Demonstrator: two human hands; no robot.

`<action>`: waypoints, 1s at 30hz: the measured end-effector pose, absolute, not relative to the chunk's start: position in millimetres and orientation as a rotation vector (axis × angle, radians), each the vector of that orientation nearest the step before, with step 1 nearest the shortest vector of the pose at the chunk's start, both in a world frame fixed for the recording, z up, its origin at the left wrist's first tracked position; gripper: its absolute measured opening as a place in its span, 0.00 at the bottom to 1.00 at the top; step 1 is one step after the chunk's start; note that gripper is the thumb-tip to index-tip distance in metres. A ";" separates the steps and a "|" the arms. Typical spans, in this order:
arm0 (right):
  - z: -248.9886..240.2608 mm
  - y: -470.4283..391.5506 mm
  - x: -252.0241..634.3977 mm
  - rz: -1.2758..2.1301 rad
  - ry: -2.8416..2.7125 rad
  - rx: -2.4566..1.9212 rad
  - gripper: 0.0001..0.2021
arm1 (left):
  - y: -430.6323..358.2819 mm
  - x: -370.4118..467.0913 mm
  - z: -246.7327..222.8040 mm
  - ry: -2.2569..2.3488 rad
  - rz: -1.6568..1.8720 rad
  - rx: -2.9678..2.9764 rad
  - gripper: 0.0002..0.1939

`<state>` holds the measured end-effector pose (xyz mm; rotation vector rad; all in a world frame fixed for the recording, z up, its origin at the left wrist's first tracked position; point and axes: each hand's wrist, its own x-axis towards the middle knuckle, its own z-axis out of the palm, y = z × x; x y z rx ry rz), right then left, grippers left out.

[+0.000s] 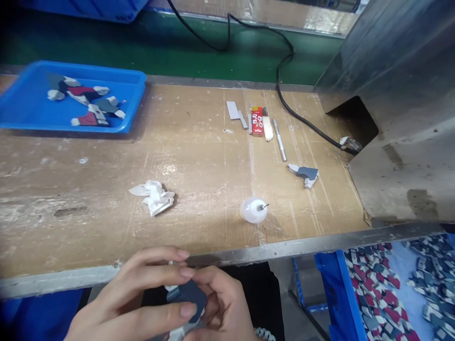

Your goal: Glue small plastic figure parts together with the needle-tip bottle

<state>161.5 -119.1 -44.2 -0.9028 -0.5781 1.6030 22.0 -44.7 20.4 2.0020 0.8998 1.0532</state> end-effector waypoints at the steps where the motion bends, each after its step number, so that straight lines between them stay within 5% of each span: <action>1: -41.1 -119.4 162.4 1.574 -0.613 -0.940 0.26 | -44.1 22.0 19.5 0.909 1.056 1.992 0.12; 11: 5.2 -70.0 201.9 0.728 -1.615 -1.091 0.10 | -32.5 7.5 9.7 0.855 0.994 1.914 0.10; 30: -4.7 -69.9 186.8 0.599 -1.632 -1.270 0.09 | -32.0 15.1 7.5 0.931 0.958 1.901 0.04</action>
